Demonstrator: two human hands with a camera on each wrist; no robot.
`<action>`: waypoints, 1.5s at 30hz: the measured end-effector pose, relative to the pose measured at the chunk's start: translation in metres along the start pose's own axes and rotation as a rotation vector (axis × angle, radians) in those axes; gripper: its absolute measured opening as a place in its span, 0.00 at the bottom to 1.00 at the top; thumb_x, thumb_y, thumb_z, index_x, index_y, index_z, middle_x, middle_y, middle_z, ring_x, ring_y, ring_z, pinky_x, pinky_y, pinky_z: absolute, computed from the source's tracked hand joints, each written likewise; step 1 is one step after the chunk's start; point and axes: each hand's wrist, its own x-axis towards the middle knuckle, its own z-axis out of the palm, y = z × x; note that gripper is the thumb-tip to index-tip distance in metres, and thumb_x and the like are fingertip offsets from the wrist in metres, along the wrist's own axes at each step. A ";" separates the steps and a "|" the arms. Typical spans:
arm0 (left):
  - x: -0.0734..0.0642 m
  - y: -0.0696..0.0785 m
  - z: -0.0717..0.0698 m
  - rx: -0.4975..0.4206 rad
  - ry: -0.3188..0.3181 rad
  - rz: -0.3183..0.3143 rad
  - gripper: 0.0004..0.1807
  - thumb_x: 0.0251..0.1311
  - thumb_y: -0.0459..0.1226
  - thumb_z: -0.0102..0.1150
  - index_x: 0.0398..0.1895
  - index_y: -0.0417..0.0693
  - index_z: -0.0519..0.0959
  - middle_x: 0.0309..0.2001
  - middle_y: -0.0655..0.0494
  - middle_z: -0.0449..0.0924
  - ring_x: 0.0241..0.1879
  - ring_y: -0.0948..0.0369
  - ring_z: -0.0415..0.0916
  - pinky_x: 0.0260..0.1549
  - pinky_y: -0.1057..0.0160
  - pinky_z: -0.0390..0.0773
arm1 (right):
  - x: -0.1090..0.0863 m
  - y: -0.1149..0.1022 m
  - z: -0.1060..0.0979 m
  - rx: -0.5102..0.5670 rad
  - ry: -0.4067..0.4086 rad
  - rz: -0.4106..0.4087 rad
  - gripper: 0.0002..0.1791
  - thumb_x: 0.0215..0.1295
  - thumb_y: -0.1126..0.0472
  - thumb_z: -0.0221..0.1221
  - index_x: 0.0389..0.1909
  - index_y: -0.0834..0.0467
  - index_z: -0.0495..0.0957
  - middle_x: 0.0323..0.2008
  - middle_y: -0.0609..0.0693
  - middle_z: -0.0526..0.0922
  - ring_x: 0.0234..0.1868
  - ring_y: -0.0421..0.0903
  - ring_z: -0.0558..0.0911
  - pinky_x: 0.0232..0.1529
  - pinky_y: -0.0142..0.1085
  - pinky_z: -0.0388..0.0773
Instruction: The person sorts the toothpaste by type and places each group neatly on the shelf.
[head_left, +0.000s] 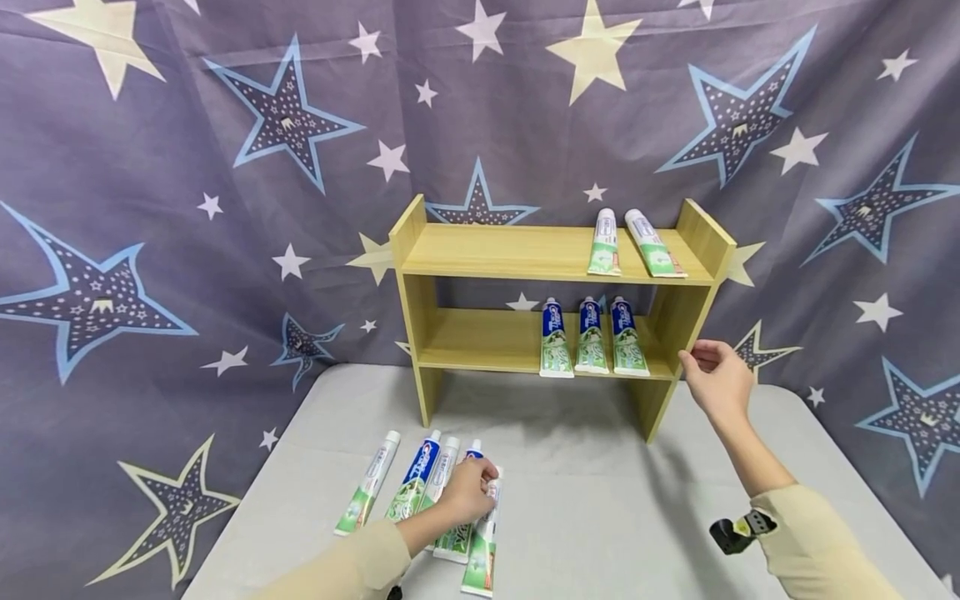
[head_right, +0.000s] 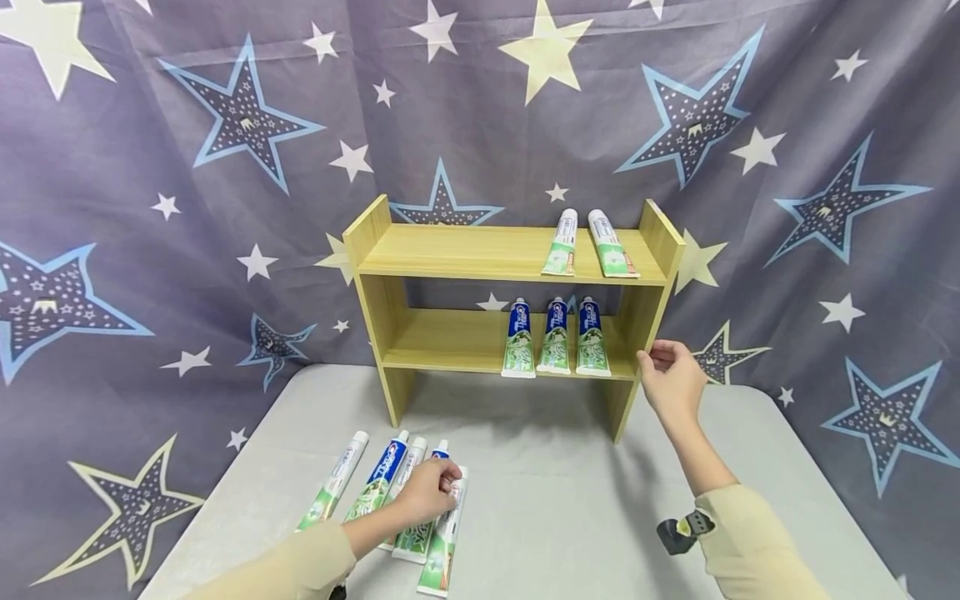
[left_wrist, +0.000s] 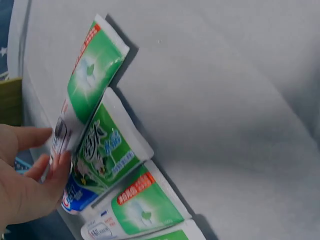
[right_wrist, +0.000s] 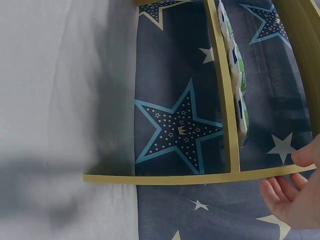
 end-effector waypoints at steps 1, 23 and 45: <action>0.000 0.001 0.001 0.018 0.007 -0.005 0.20 0.30 0.18 0.61 0.35 0.34 0.77 0.30 0.49 0.77 0.29 0.63 0.71 0.27 0.74 0.75 | 0.000 0.000 0.000 -0.001 -0.003 0.006 0.17 0.63 0.59 0.60 0.47 0.68 0.77 0.45 0.68 0.83 0.23 0.13 0.63 0.27 0.08 0.62; -0.005 0.022 0.011 0.124 -0.108 -0.178 0.16 0.50 0.38 0.69 0.22 0.36 0.73 0.17 0.52 0.71 0.15 0.63 0.68 0.10 0.71 0.70 | 0.004 0.002 0.001 -0.001 -0.009 0.030 0.17 0.63 0.59 0.60 0.47 0.68 0.77 0.45 0.69 0.83 0.21 0.13 0.63 0.26 0.09 0.63; -0.002 0.033 0.010 -0.062 -0.087 -0.321 0.10 0.39 0.32 0.70 0.19 0.38 0.77 0.18 0.50 0.76 0.14 0.59 0.77 0.15 0.63 0.83 | 0.009 0.007 0.001 0.068 -0.017 0.072 0.15 0.63 0.60 0.60 0.46 0.67 0.78 0.33 0.55 0.87 0.21 0.15 0.67 0.24 0.12 0.69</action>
